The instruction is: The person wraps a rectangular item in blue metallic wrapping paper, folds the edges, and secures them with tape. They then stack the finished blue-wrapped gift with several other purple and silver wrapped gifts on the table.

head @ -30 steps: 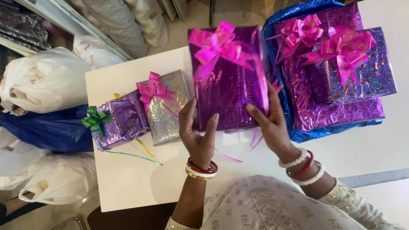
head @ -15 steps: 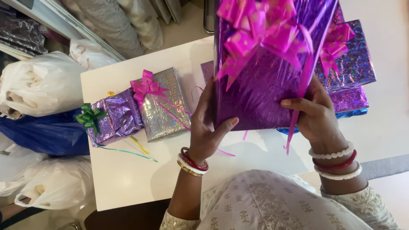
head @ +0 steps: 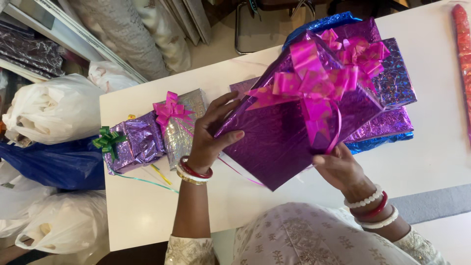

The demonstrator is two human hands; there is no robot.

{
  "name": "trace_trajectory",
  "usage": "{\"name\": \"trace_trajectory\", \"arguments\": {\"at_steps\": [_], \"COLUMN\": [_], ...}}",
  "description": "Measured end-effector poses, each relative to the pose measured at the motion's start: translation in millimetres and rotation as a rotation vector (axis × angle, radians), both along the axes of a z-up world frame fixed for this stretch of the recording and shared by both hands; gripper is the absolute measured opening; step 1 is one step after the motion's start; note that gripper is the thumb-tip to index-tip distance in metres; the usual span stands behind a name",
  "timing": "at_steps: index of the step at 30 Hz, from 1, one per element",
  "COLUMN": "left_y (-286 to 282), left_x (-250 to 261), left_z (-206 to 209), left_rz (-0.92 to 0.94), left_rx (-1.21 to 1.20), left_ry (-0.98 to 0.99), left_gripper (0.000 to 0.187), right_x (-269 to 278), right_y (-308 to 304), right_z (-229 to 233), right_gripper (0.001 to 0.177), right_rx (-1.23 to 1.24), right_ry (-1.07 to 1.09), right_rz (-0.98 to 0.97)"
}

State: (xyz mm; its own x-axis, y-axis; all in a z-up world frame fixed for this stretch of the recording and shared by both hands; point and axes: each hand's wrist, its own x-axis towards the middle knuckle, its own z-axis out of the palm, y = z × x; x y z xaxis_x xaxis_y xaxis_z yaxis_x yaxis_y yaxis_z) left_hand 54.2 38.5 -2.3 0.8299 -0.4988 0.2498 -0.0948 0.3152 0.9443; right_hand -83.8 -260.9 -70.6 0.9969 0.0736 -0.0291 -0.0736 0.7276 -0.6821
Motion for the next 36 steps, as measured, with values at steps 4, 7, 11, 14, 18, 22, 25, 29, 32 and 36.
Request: {"name": "trace_trajectory", "arguments": {"at_steps": [4,7,11,14,18,22,25,29,32,36], "left_y": [11.6,10.7,4.9,-1.4,-5.1,-12.9,-23.0,-31.3,-48.5,-64.9], "left_x": [12.7,17.5,20.8,25.9,25.3,23.5,20.7,10.4,-8.9,-31.7], "left_z": [1.2,3.9,13.9,27.0,44.0,39.1,21.4,2.8,-2.8,-3.4], "left_rz": [-0.05,-0.092,-0.178,-0.258,-0.358,-0.247,-0.09,0.123,0.147,0.114], "left_rx": [0.038,0.039,0.05,0.123,0.141,0.226,0.283,0.429,0.434,0.247], "left_ry": [0.017,0.026,-0.029,-0.109,-0.093,-0.318,-0.418,-0.481,-0.431,-0.313], "left_gripper": [0.055,0.056,0.063,0.071,0.078,0.078,0.067,0.083,0.089,0.089], "right_x": [-5.5,1.2,-7.8,-27.7,-69.6,-86.6,-78.9,-57.5,-39.9,-19.1], "right_y": [-15.9,-32.2,-45.0,-45.3,-51.4,-56.4,-47.9,-30.3,-17.4,-5.3], "right_z": [28.1,47.5,20.6,-37.8,-97.9,-118.0,-118.7,-100.1,-66.5,-7.9], "right_gripper": [0.117,0.123,0.112,0.095,0.095,0.096,0.096,0.097,0.098,0.116], "right_rx": [0.337,0.255,0.07,-0.107,0.102,0.202,0.297,0.434,0.415,-0.191], "right_ry": [-0.087,0.076,0.218,-0.021,0.07,0.089,0.116,0.165,0.18,0.058], "right_rz": [0.071,0.189,0.179,0.173,0.249,0.333,0.357,0.379,0.315,0.077]}}
